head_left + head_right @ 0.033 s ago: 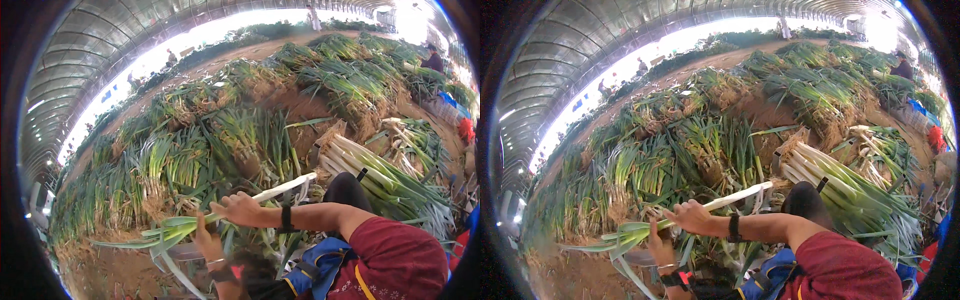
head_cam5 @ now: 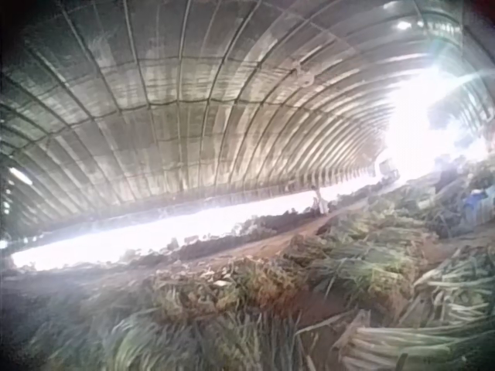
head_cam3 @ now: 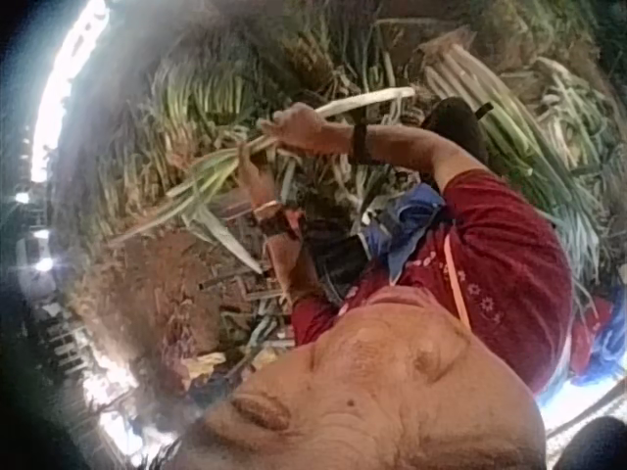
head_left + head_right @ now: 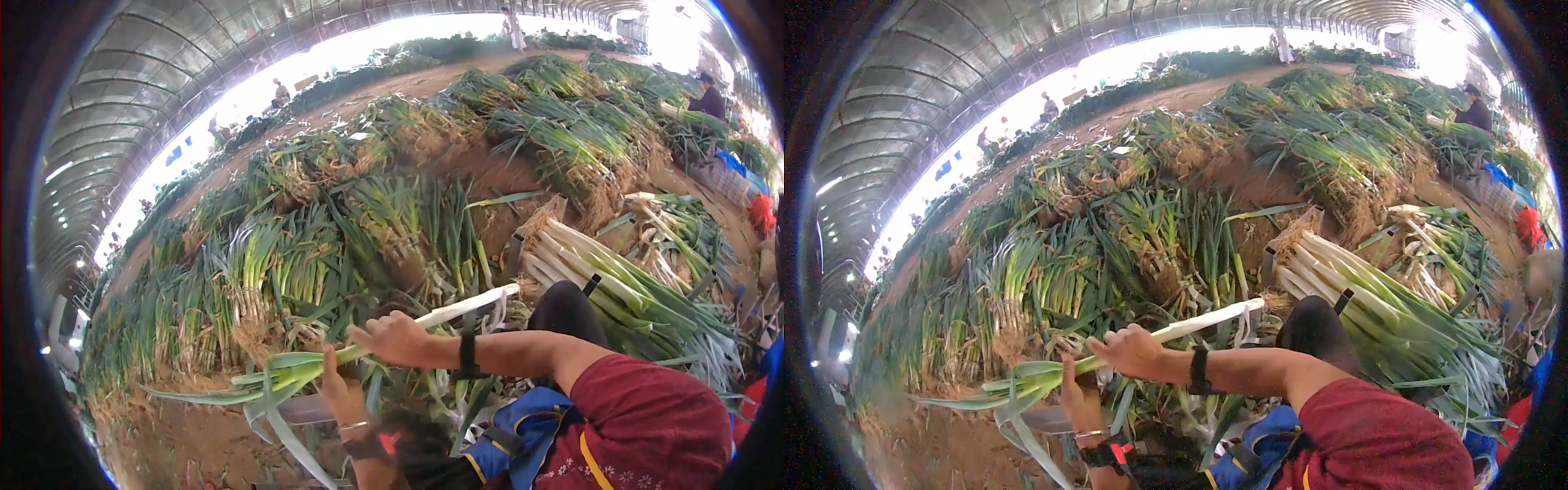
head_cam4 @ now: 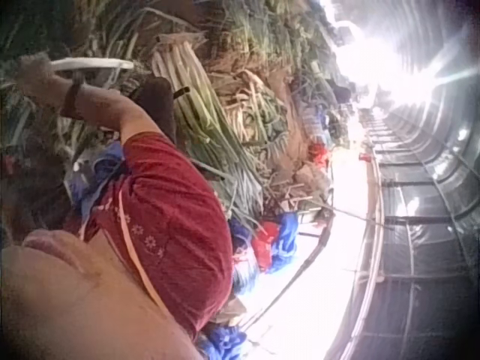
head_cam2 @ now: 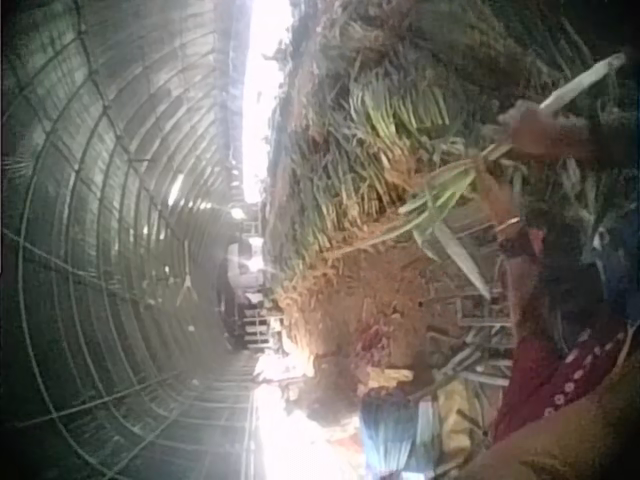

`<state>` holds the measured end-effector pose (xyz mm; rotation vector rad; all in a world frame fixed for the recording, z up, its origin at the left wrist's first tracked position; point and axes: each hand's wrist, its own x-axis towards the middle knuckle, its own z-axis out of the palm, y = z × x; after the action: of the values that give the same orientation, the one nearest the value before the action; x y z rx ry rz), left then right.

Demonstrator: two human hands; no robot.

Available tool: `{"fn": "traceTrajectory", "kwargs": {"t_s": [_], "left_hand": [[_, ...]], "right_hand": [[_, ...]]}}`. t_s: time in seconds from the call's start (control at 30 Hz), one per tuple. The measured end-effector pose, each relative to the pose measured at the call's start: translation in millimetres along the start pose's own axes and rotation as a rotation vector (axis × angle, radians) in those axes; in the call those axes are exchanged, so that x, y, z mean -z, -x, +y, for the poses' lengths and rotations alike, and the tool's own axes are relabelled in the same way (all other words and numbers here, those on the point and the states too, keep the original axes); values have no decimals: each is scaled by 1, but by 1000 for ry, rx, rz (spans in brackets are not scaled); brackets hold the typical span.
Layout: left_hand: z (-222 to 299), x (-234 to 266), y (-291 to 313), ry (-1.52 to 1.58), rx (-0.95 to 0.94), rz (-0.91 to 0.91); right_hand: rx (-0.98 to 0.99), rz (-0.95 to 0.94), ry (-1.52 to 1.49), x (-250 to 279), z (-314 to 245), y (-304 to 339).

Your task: The person is cleaning and peeling leeks in an agricultural processing facility.

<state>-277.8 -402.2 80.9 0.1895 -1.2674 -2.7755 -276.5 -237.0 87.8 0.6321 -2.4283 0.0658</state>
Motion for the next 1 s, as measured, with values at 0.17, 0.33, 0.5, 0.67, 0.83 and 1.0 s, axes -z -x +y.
{"fn": "traceTrajectory", "kwargs": {"t_s": [0.17,0.33,0.5,0.67,0.83,1.0], "left_hand": [[-5,-4,-11,209,58,46],[7,-6,-18,277,-87,83],[55,11,-16,341,-240,80],[80,71,-31,247,-397,246],[75,67,-36,330,-435,209],[85,79,-34,405,-450,201]], "right_hand": [[-44,-208,-157,-16,9,7],[-114,-263,-327,-12,18,11],[-186,-400,-362,-8,44,17],[-228,-264,-299,-52,140,86],[-671,-507,-51,-34,217,131],[-712,-893,-171,-11,179,93]]}}
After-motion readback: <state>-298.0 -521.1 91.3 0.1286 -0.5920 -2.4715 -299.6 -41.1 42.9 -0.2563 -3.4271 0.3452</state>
